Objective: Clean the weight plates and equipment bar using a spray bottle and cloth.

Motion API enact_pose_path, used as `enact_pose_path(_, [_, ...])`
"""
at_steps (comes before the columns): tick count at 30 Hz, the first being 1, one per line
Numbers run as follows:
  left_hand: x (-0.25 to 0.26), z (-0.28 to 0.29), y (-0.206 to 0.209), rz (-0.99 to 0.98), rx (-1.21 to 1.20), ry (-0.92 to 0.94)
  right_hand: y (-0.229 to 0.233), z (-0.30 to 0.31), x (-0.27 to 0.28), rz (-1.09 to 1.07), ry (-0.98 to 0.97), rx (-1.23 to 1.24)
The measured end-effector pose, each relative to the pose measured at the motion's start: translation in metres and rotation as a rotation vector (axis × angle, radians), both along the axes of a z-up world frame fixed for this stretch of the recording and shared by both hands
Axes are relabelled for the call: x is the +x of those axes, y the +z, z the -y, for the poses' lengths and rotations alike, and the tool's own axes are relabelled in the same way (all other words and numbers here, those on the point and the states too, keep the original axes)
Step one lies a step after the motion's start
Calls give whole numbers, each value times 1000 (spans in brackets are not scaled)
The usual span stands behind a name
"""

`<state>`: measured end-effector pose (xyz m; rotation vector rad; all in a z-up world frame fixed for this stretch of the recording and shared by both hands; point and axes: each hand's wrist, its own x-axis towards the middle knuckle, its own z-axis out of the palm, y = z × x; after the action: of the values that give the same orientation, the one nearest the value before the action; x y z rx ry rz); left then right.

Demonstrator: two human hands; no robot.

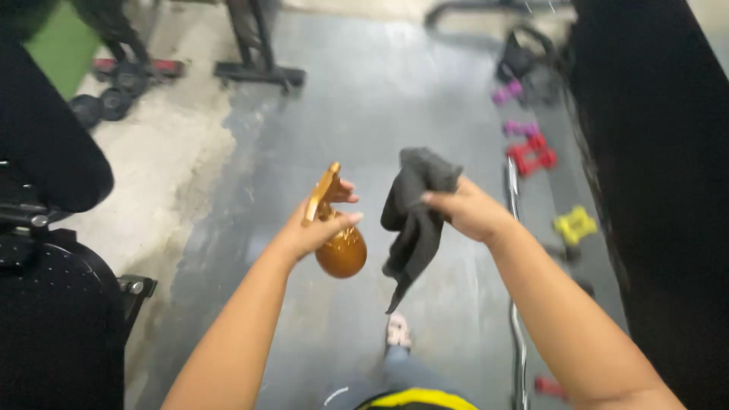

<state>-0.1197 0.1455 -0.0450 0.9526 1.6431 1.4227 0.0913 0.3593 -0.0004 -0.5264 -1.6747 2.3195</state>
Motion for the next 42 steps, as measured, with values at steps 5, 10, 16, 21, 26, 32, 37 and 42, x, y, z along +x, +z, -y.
enact_pose_path(5, [-47,-34,32,12,-2,216,21,-48,-107,194,275,439])
enact_pose_path(10, [-122,-53,23,-101,32,402,35,-64,-226,235,396,923])
enact_pose_path(16, [-244,-60,18,-39,-33,452,56,-73,-382,183,764,1660])
enact_pose_path(21, [-362,-60,3,57,66,197,74,-96,-507,52,535,1413])
enact_pose_path(26, [-435,-88,23,102,10,178,72,-105,-623,-105,484,821])
enact_pose_path(32, [-517,-107,23,393,206,414,38,-132,-745,-230,705,91])
enact_pose_path(37, [-591,-126,18,377,261,618,7,-166,-843,-186,873,82])
enact_pose_path(42, [-673,-148,21,297,460,770,-22,-185,-947,-15,1214,685])
